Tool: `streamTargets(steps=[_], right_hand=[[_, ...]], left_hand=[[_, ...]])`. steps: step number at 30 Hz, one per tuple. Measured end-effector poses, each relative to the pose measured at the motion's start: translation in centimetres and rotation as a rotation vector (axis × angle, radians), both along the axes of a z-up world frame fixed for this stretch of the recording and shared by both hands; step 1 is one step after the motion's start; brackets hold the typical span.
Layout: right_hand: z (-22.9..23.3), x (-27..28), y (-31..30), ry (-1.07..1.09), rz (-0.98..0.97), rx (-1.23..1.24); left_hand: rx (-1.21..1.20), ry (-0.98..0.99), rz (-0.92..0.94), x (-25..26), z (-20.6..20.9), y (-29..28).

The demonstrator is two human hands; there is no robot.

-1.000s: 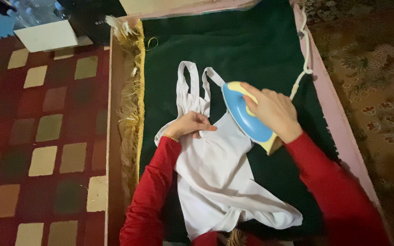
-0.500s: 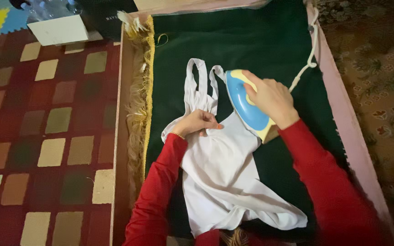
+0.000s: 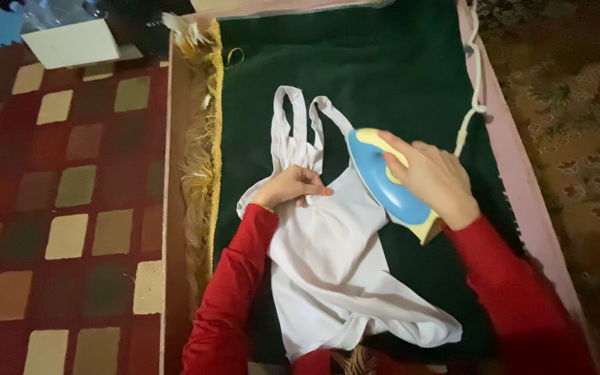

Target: The person irons a white tank top with a handheld iron, then folds the garment and irons it again.

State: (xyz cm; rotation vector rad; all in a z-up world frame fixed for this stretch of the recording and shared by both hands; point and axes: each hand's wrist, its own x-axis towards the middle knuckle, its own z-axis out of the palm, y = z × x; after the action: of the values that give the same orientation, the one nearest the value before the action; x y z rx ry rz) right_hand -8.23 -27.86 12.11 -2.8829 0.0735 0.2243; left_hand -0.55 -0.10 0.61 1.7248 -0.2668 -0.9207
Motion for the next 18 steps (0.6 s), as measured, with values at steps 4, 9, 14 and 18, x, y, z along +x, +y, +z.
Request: streamTargets(steps=[4, 9, 14, 18], right_hand=[[-1.1, 2.9, 0.7, -0.162, 0.075, 0.036], [-0.8, 6.2, 1.7, -0.254, 0.083, 0.029], [1.7, 5.8, -0.4, 0.012, -0.099, 0.302], [2.5, 5.6, -3.1, -0.292, 0.099, 0.188]], left_hand=[[0.011, 0.018, 0.008, 0.2, -0.3, -0.2], [0.071, -0.067, 0.002, -0.2, 0.2, -0.3], [0.308, -0.620, 0.085, -2.8, 0.2, -2.5], [0.336, -0.508, 0.062, -4.3, 0.1, -5.7]])
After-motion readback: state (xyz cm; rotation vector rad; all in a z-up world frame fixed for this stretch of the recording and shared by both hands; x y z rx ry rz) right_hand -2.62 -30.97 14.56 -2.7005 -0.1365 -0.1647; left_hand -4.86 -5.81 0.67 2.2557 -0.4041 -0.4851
